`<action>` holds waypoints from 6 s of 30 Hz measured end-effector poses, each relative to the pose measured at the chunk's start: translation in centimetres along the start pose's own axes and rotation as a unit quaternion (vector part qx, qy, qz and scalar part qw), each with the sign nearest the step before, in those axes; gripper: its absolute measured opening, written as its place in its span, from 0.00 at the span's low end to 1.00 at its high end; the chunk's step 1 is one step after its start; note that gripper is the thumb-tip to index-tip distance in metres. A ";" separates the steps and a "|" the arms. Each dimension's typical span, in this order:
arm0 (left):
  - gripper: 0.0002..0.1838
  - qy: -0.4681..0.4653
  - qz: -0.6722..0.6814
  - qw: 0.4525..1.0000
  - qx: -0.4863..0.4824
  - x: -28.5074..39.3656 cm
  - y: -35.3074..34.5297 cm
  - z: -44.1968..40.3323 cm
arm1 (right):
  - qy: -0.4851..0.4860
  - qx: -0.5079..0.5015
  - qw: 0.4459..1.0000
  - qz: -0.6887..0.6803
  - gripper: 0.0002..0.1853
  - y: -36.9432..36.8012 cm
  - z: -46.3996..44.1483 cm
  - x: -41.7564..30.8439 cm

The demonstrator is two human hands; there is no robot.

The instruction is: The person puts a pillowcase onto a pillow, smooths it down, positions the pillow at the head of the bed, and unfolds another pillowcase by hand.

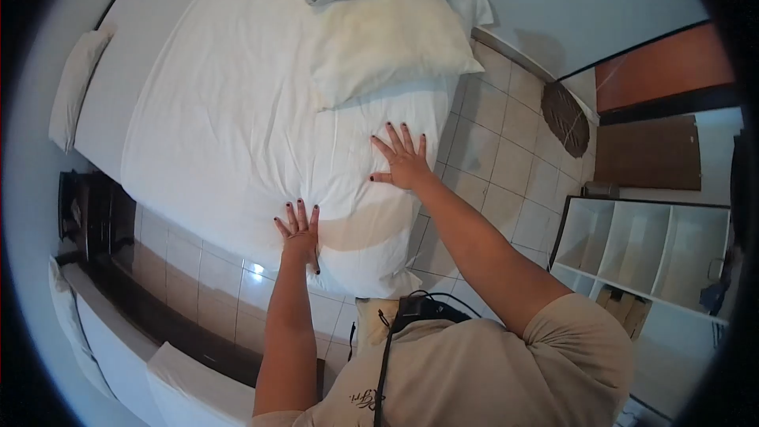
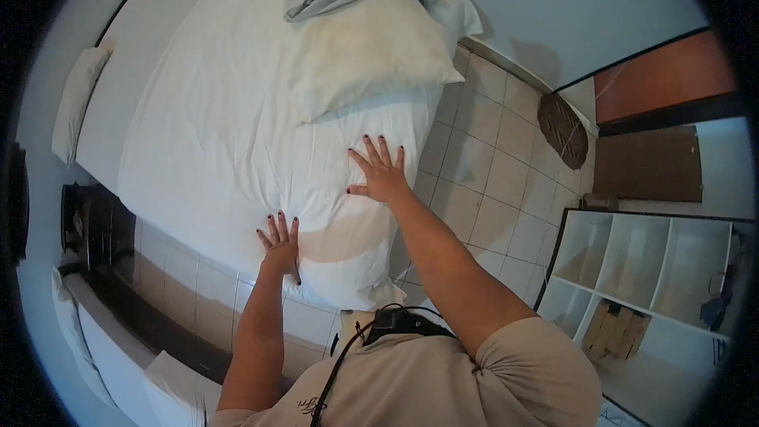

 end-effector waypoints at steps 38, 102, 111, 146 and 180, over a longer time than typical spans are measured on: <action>0.27 -0.043 0.963 0.035 0.265 15.7 24.0 -24.3 | 0.221 0.326 0.881 -0.264 0.29 28.7 -28.6 12.6; 0.25 0.202 0.180 0.509 0.817 0.6 45.1 24.9 | 0.453 0.017 0.652 -0.608 0.12 60.9 -20.8 5.8; 0.17 0.153 0.265 0.618 0.725 1.7 47.5 16.9 | 0.505 0.113 0.691 -0.505 0.08 65.7 -12.9 0.7; 0.27 -0.098 0.483 0.509 0.706 -5.7 44.3 37.5 | 0.424 0.204 0.643 -0.604 0.18 73.8 -22.3 8.7; 0.12 0.241 0.304 0.263 0.883 0.1 35.2 27.7 | 0.479 0.395 0.609 -0.493 0.12 61.3 -24.9 10.5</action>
Point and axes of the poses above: each hand's wrist, its own z-axis away from the middle knuckle, its own y-axis out of the back of the hand, x = y × z, the point moved 1 cm from there along -z, towards the middle knuckle, and after that the axes turned 5 degrees about z, right-handed, at the moved point
